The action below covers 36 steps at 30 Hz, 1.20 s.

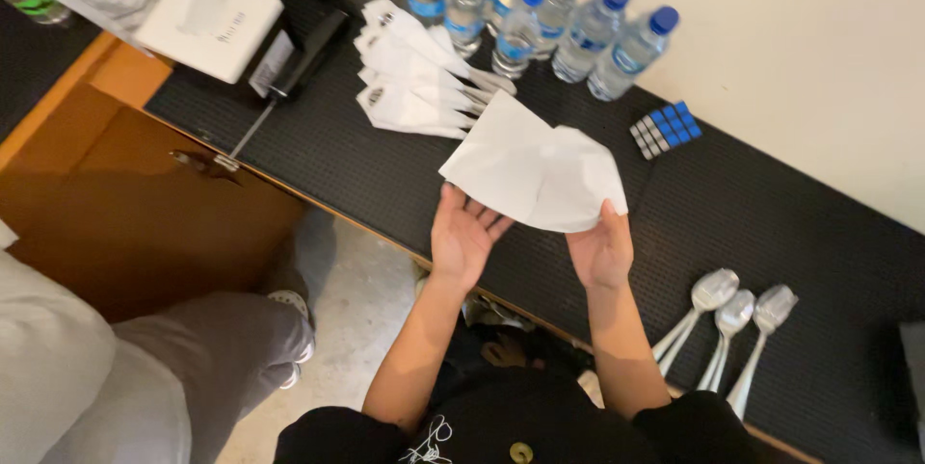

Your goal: The person wraps individual forks and spoons in paper napkins one at a time, folding the napkin around each utensil and stacking the wrapped sets on the counter. The person then places the wrapped cutlery into a drawer and arranges paper napkins on plates.

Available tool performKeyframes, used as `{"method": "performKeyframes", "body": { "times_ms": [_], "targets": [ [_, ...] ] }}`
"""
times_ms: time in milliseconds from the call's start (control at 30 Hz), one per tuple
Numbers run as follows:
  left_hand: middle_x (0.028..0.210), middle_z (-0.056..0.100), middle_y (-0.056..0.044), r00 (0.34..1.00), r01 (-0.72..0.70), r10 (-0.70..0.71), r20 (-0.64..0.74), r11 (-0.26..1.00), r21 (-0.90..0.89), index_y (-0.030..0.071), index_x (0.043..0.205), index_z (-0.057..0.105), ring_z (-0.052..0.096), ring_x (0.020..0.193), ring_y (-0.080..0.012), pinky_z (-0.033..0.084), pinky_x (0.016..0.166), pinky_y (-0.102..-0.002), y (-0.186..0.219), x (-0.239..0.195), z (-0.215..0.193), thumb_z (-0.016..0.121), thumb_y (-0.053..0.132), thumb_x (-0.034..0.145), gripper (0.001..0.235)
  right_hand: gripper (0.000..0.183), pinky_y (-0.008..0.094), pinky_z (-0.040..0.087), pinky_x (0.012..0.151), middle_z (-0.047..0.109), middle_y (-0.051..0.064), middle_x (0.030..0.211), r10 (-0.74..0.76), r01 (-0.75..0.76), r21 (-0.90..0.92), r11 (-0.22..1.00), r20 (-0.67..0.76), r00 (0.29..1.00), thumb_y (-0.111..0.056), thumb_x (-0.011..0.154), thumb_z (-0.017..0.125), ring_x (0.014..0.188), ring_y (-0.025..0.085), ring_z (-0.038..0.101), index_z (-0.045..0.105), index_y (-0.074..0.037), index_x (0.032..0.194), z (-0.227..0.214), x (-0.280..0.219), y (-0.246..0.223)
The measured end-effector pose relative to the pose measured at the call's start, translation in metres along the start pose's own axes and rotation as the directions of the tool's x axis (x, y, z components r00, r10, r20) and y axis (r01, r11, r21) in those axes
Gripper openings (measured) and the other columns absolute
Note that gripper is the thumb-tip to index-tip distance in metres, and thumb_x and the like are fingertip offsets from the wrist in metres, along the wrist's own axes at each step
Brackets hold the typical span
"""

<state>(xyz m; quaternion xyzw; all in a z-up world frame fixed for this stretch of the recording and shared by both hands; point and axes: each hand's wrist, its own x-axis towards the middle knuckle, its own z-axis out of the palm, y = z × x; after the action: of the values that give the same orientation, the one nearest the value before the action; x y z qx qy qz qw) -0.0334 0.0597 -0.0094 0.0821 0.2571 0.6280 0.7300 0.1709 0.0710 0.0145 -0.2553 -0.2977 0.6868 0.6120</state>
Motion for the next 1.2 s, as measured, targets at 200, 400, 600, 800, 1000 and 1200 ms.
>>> {"method": "performKeyframes", "body": {
  "times_ms": [200, 400, 600, 800, 1000, 1200],
  "targets": [
    [0.156, 0.044, -0.009, 0.997, 0.079, -0.075, 0.033, 0.985, -0.152, 0.012, 0.159, 0.032, 0.046, 0.14, -0.0281, 0.036, 0.115, -0.051, -0.087, -0.043, 0.001, 0.032, 0.075, 0.094, 0.091, 0.059, 0.049, 0.038, 0.12, 0.052, 0.015, 0.153, -0.061, 0.067, 0.038, 0.997, -0.143, 0.988, -0.033, 0.106, 0.046, 0.143, 0.033, 0.047, 0.041, 0.001, 0.154, -0.043, -0.061, -0.02],
    [0.157, 0.047, -0.012, 0.94, 0.081, -0.077, 0.331, 0.997, 0.004, 0.005, 0.157, 0.034, 0.043, 0.147, -0.0299, 0.031, 0.123, -0.051, -0.179, -0.085, -0.028, 0.053, 0.053, 0.097, 0.079, 0.06, 0.047, 0.036, 0.121, 0.051, 0.014, 0.153, -0.131, 0.159, 0.062, 0.985, -0.319, 0.939, -0.038, 0.106, 0.043, 0.143, 0.03, 0.048, 0.042, 0.0, 0.153, -0.09, -0.117, -0.026],
    [0.149, 0.051, -0.01, 0.867, 0.493, -0.498, 0.013, 0.86, 0.131, 0.01, 0.15, 0.039, 0.048, 0.137, -0.027, 0.038, 0.116, -0.05, -0.234, -0.119, -0.003, 0.05, 0.046, 0.1, 0.062, 0.058, 0.05, 0.039, 0.117, 0.054, 0.015, 0.149, -0.148, 0.26, 0.21, 0.942, -0.437, 0.887, -0.04, 0.108, 0.039, 0.138, 0.034, 0.051, 0.046, -0.001, 0.15, -0.122, -0.157, -0.014],
    [0.15, 0.048, -0.018, 0.605, 0.753, -0.73, 0.319, 0.655, 0.071, -0.006, 0.155, 0.039, 0.045, 0.133, -0.0315, 0.035, 0.109, -0.044, -0.252, -0.133, 0.012, 0.037, 0.067, 0.113, 0.085, 0.055, 0.051, 0.043, 0.114, 0.056, 0.013, 0.147, -0.223, 0.402, 0.204, 0.893, -0.575, 0.787, -0.039, 0.106, 0.037, 0.135, 0.035, 0.055, 0.05, -0.005, 0.146, -0.132, -0.175, -0.029],
    [0.147, 0.058, -0.011, 0.794, 0.606, -0.589, 0.15, 0.786, -0.122, 0.006, 0.145, 0.049, 0.053, 0.136, -0.0279, 0.039, 0.116, -0.043, -0.258, -0.116, 0.063, 0.045, 0.051, 0.103, 0.062, 0.053, 0.049, 0.042, 0.119, 0.057, 0.012, 0.148, -0.304, 0.488, 0.193, 0.851, -0.577, 0.758, -0.035, 0.106, 0.04, 0.138, 0.032, 0.054, 0.05, -0.004, 0.147, -0.119, -0.191, -0.058],
    [0.135, 0.06, -0.011, 0.999, -0.028, 0.031, -0.035, 0.995, 0.093, -0.002, 0.14, 0.05, 0.059, 0.124, -0.0234, 0.048, 0.109, -0.039, -0.212, -0.058, 0.073, 0.069, 0.008, 0.096, 0.049, 0.034, 0.048, 0.047, 0.104, 0.065, 0.01, 0.131, -0.626, 0.197, -0.643, 0.74, -0.551, 0.552, -0.032, 0.106, 0.053, 0.119, 0.031, 0.058, 0.062, -0.005, 0.125, -0.163, -0.211, -0.087]
  ]
}}
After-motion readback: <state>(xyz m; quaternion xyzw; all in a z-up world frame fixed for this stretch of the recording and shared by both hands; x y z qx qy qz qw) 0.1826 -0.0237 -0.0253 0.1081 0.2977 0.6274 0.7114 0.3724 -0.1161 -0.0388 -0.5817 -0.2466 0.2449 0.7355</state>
